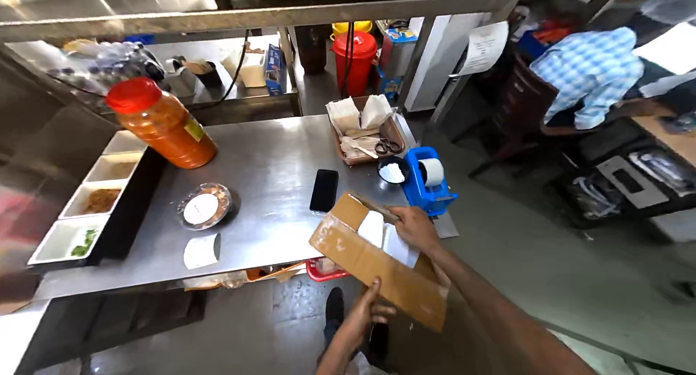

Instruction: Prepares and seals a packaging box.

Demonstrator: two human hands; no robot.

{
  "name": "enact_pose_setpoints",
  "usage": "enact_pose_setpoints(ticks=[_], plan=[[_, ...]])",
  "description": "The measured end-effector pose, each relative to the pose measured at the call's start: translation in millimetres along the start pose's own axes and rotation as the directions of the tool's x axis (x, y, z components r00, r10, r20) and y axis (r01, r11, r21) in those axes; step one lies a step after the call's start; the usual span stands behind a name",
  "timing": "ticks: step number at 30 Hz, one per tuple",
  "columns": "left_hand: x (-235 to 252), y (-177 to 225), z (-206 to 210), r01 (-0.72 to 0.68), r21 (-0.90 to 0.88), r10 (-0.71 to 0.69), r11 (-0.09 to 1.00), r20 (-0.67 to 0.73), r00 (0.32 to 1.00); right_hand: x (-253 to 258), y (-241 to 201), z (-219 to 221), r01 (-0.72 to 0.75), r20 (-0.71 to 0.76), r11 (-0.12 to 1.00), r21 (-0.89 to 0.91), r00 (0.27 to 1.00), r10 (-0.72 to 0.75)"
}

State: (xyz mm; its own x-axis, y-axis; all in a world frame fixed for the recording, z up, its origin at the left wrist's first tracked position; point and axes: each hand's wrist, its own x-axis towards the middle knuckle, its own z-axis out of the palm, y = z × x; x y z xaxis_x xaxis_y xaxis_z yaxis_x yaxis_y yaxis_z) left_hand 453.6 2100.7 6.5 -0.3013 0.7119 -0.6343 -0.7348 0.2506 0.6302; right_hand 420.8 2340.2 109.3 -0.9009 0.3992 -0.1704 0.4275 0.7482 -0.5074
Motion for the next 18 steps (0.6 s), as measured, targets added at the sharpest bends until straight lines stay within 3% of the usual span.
enact_pose_setpoints(ticks=[2, 3, 5, 7, 9, 12, 14, 16, 18], plan=[[-3.7, 15.3, -4.2, 0.084, 0.196, -0.103, 0.977, 0.088, 0.991, 19.6, 1.0, -1.9, 0.065, 0.036, 0.995, -0.082, 0.997, -0.062], [-7.8, 29.5, -11.0, 0.089, 0.315, -0.109, 0.945, 0.048, 0.993, 28.0, 0.3, -2.3, 0.09, 0.058, 0.991, -0.103, 0.995, -0.084], [-15.2, 76.7, -34.4, 0.018, 0.567, 0.082, 0.824, -0.15, 0.985, 44.5, 0.6, -4.0, 0.133, 0.08, 0.984, -0.118, 0.989, -0.124], [-13.9, 138.8, -60.9, 0.065, 0.729, 0.341, 0.681, -0.395, 0.853, 54.6, -3.4, -5.9, 0.155, 0.093, 0.982, -0.108, 0.985, -0.145], [11.2, 185.5, -85.5, 0.102, 0.813, 0.52, 0.573, -0.457, 0.721, 60.5, -12.1, -8.5, 0.174, 0.1, 0.981, -0.084, 0.981, -0.166], [61.3, 213.7, -108.1, -0.012, 0.908, 0.702, 0.418, -0.315, 0.639, 86.5, -9.2, 0.1, 0.193, 0.129, 0.977, -0.092, 0.975, -0.18], [65.8, 217.5, -100.2, -0.116, 0.98, 0.788, 0.162, -0.058, 0.613, 99.3, -18.4, 4.7, 0.2, 0.127, 0.975, -0.096, 0.974, -0.187], [64.6, 204.7, -91.0, -0.142, 0.985, 0.691, -0.094, 0.167, 0.703, 104.2, -29.7, 13.7, 0.202, 0.149, 0.976, -0.081, 0.971, -0.188], [68.9, 192.0, -90.8, -0.105, 0.97, 0.546, -0.219, 0.212, 0.811, 108.2, -33.3, 21.8, 0.22, 0.139, 0.975, -0.042, 0.967, -0.212]])
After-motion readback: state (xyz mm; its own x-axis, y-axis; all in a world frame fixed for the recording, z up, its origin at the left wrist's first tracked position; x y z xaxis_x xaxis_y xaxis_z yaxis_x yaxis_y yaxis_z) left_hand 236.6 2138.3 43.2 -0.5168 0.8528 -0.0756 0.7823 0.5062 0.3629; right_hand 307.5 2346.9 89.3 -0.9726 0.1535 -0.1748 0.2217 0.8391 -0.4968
